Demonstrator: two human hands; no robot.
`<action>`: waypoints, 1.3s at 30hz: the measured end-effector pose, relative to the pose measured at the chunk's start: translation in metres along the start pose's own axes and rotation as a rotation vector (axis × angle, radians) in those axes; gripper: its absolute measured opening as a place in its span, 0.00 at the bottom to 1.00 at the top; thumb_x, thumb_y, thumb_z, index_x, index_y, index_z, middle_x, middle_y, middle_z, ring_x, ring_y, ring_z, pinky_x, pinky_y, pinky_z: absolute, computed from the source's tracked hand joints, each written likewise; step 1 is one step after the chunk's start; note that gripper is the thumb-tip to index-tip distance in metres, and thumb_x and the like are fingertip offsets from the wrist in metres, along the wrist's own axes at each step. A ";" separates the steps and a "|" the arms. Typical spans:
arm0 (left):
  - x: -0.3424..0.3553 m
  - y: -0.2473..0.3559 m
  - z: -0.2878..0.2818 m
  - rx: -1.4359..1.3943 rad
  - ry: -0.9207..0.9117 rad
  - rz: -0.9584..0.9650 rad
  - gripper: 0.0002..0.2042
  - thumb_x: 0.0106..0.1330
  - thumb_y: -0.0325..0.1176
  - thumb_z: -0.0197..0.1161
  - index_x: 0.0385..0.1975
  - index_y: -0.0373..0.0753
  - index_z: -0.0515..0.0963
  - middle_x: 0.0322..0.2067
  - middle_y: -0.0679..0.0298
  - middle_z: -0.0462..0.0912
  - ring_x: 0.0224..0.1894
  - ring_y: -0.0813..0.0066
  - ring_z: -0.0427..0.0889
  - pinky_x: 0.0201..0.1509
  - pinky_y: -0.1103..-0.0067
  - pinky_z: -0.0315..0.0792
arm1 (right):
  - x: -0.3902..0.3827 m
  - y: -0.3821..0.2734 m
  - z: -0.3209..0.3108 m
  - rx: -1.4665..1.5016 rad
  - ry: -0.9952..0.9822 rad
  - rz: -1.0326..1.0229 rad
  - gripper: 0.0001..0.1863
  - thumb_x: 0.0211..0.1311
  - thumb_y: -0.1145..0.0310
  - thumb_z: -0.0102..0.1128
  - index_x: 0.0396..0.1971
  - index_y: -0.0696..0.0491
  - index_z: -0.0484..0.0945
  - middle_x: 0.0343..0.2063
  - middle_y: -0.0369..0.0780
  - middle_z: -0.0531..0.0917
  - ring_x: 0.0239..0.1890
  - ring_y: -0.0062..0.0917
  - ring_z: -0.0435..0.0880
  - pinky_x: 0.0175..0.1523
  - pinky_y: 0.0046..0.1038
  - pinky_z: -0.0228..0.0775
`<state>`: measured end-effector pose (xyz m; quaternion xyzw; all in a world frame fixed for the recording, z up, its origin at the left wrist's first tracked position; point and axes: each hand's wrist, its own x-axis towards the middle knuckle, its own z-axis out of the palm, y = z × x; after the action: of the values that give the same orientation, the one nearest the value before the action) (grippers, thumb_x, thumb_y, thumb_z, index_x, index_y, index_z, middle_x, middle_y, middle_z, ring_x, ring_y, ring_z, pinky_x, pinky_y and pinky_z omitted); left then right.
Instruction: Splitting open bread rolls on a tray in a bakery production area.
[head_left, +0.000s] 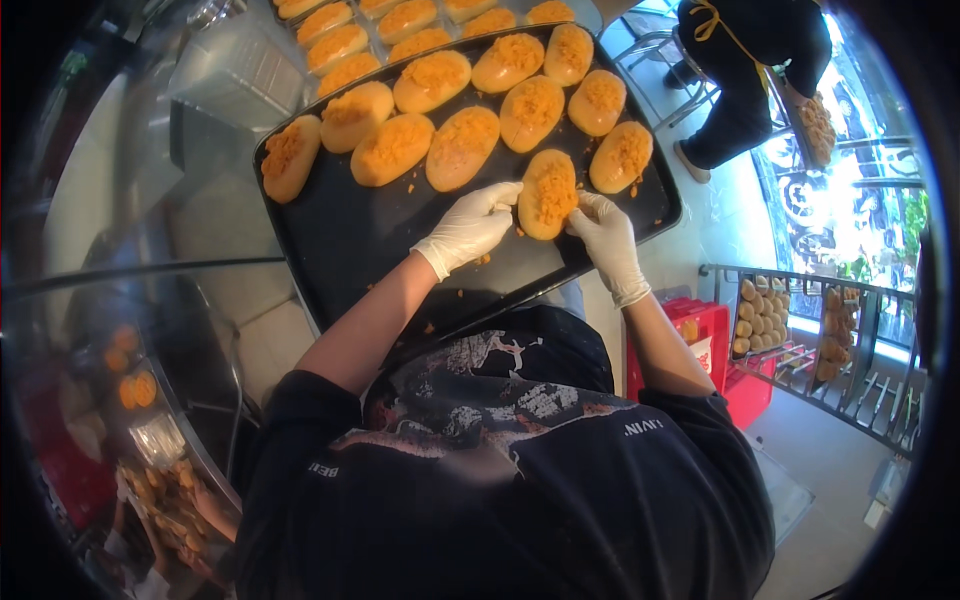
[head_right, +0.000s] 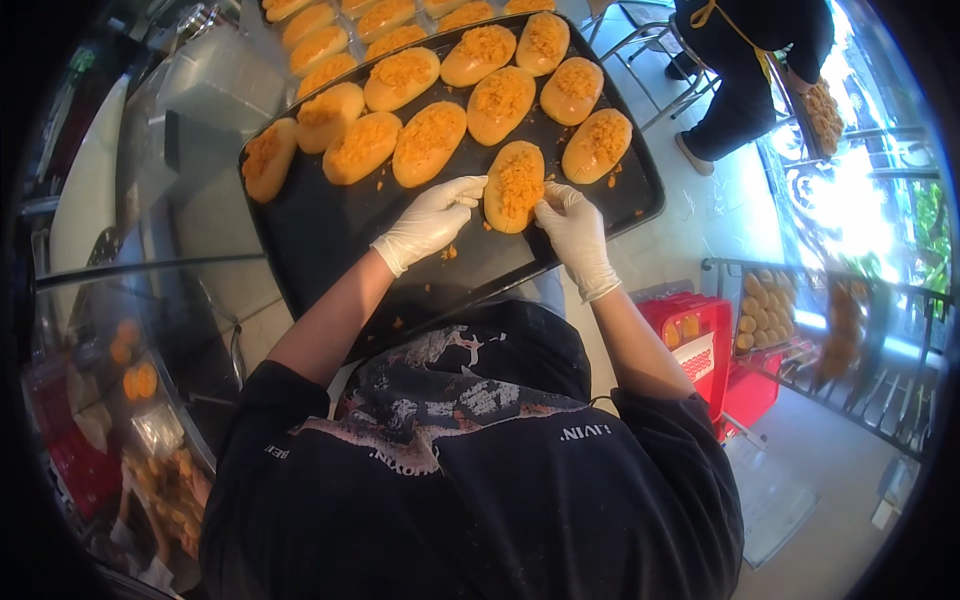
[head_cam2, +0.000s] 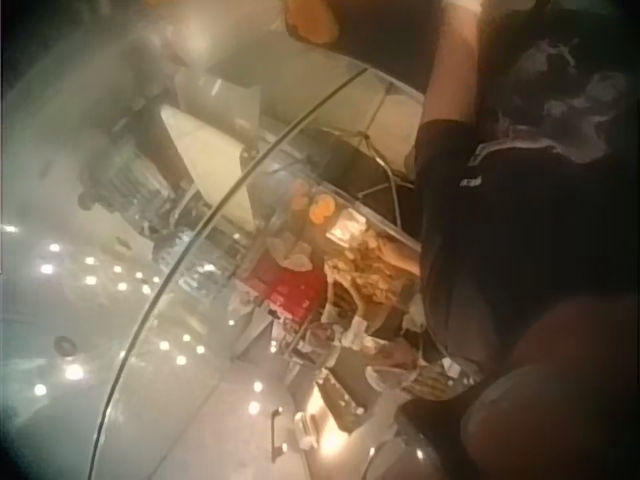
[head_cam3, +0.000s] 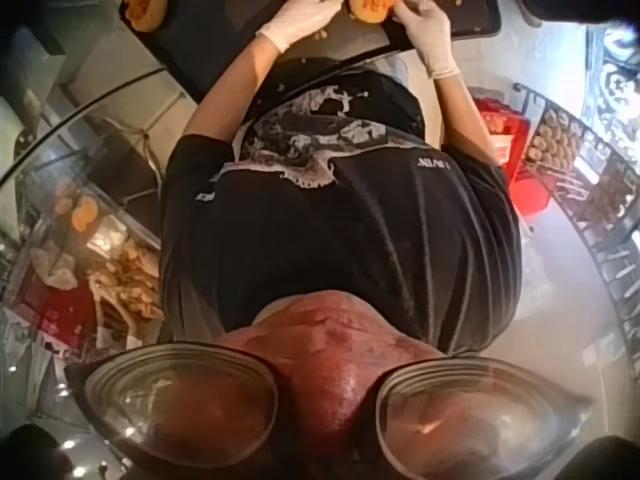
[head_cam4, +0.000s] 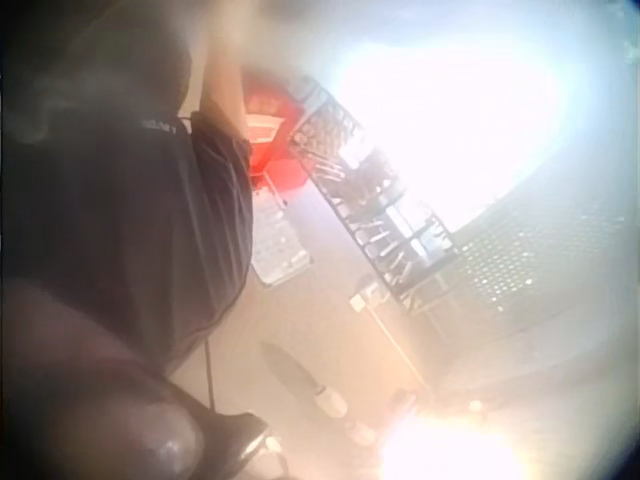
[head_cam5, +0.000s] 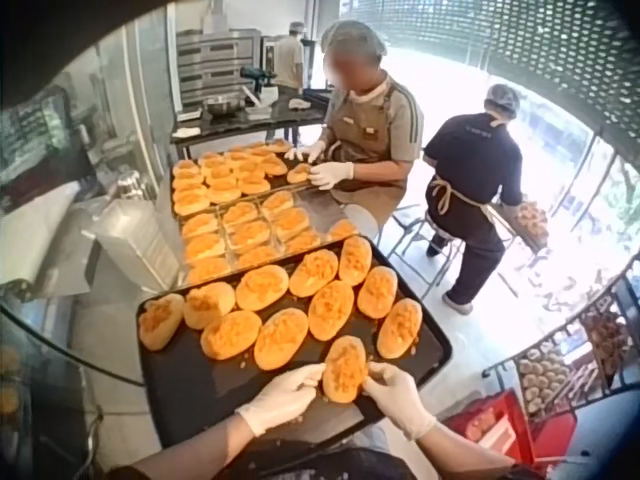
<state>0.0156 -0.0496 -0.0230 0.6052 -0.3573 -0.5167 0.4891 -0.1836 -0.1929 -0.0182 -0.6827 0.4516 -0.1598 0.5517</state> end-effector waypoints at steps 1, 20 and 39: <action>-0.006 -0.004 -0.003 -0.025 -0.006 0.005 0.29 0.72 0.20 0.49 0.75 0.29 0.67 0.67 0.50 0.79 0.69 0.65 0.77 0.75 0.72 0.67 | -0.002 0.001 0.002 -0.022 -0.013 -0.015 0.23 0.72 0.68 0.67 0.61 0.66 0.81 0.42 0.44 0.91 0.41 0.22 0.90 0.49 0.26 0.83; -0.155 -0.036 -0.027 0.019 0.395 0.069 0.18 0.73 0.22 0.58 0.62 0.27 0.77 0.45 0.56 0.85 0.45 0.77 0.83 0.50 0.79 0.77 | -0.048 -0.037 0.090 -0.207 -0.389 -0.161 0.14 0.72 0.72 0.67 0.52 0.62 0.84 0.41 0.38 0.90 0.41 0.16 0.87 0.50 0.23 0.81; -0.226 -0.034 -0.049 0.524 0.706 0.097 0.08 0.70 0.31 0.64 0.41 0.36 0.86 0.41 0.55 0.88 0.47 0.52 0.86 0.54 0.64 0.79 | -0.065 -0.075 0.126 -0.484 -0.703 -0.378 0.10 0.68 0.69 0.69 0.42 0.60 0.87 0.35 0.42 0.90 0.34 0.21 0.87 0.42 0.27 0.79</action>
<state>0.0131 0.1820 0.0059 0.8307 -0.3152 -0.1464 0.4350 -0.0958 -0.0658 0.0247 -0.8748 0.1290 0.0935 0.4575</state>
